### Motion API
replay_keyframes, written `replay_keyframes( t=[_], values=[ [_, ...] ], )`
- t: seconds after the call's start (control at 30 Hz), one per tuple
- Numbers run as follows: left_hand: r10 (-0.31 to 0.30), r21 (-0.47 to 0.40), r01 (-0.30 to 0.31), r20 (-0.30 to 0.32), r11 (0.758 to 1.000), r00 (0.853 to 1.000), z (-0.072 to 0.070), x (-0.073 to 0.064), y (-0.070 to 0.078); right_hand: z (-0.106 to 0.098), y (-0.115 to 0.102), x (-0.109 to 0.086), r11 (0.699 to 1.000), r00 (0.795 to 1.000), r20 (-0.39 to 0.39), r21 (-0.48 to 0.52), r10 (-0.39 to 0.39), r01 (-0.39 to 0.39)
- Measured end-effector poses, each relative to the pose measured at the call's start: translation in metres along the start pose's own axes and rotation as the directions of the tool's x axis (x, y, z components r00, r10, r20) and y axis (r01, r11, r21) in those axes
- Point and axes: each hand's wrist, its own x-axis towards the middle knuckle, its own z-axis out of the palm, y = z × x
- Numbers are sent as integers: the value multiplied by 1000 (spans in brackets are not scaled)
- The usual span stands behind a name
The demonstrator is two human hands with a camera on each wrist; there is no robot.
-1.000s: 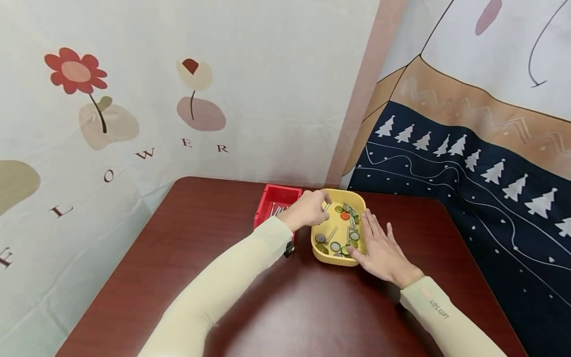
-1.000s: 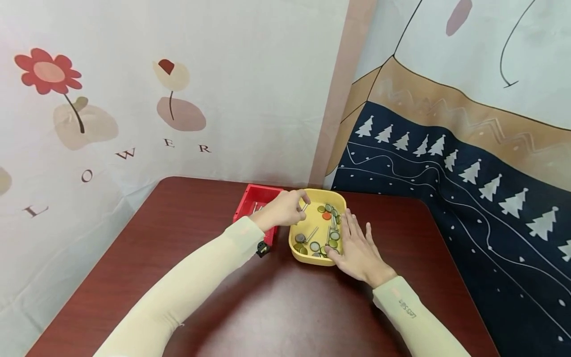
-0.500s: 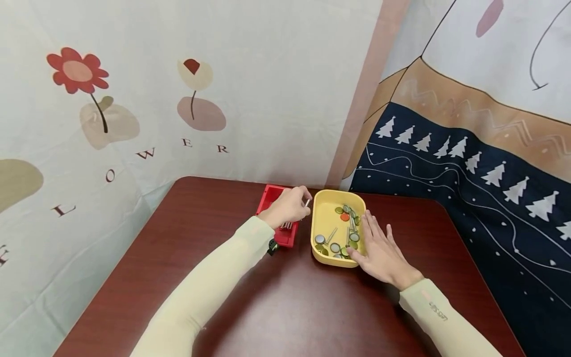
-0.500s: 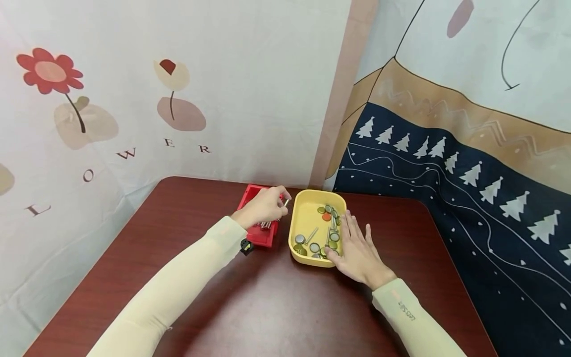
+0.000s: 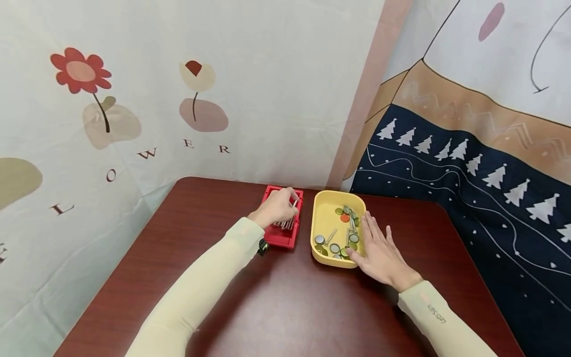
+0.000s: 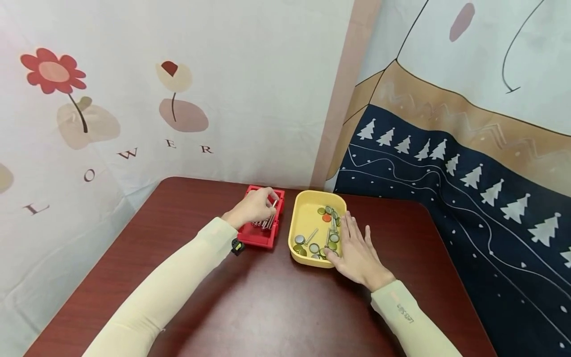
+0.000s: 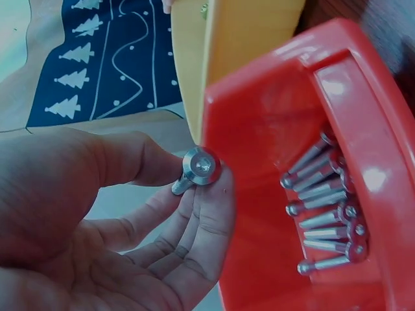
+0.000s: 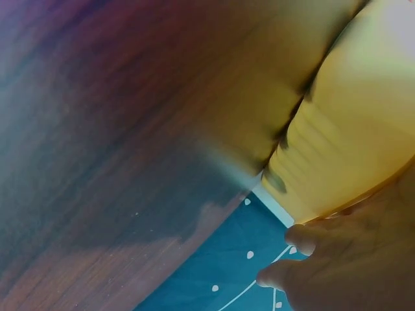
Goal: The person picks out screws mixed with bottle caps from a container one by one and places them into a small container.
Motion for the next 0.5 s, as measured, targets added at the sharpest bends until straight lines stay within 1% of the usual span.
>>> replay_keyframes(
  t=[0.13, 0.27, 0.37, 0.4, 0.43, 0.5],
  values=[
    [-14, 6, 14, -3, 1000, 1000, 0, 1, -6, 0, 1, -2, 1000, 1000, -4, 3, 4, -4],
    [-30, 33, 30, -2, 999, 1000, -2, 7, -15, -2, 0, -1, 1000, 1000, 0, 13, 4, -4],
    [-47, 37, 46, 22, 998, 999, -3, 17, -28, -2, -1, -2, 1000, 1000, -3, 17, 2, -2],
    [-46, 46, 45, 25, 998, 999, -3, 18, -31, -2, -1, -2, 1000, 1000, -5, 16, 1, -1],
    [-24, 37, 23, 26, 999, 999, 4, 31, -49, -2, -1, -2, 1000, 1000, -6, 13, -1, 1],
    [-35, 48, 32, 46, 998, 998, 4, 37, -54, -1, 0, -3, 1000, 1000, -10, 7, -3, 3]
  ],
)
